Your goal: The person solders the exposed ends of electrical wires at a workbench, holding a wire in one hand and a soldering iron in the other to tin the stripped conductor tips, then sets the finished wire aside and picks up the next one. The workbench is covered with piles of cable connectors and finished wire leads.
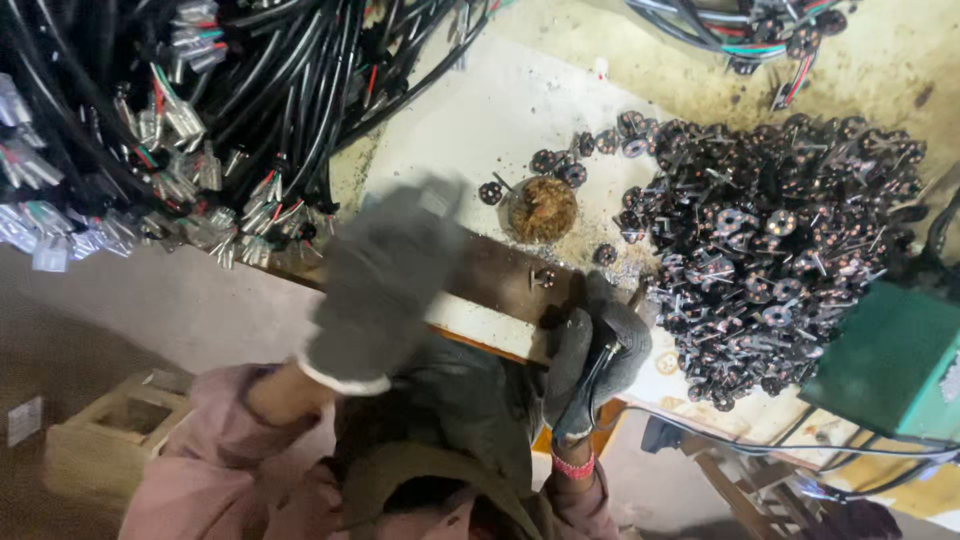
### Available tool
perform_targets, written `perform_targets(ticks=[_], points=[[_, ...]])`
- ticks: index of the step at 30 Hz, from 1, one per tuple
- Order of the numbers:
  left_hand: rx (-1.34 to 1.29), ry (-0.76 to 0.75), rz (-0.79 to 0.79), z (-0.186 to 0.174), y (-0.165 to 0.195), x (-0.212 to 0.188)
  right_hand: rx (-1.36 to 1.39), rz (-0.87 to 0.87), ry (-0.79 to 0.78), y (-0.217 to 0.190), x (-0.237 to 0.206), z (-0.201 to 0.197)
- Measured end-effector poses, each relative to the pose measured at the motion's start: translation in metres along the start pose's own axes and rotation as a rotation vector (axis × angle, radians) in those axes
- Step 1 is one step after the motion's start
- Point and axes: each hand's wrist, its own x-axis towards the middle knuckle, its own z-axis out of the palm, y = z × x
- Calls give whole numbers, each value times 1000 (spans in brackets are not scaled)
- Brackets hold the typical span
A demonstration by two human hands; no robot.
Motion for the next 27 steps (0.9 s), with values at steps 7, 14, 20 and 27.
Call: perform_targets(ticks=[7, 14, 20, 27], points=[[648, 161, -113, -8, -71, 0, 14, 177, -80, -6, 9, -3], [-106, 596, -63, -31, -52, -40, 24, 68, -7, 10, -1, 0], [-609, -423, 315, 30, -32, -68, -143, 379, 51, 5, -4, -22], [-1011, -426, -14, 51, -7, -60, -178, -282, -282, 0, -15, -3]])
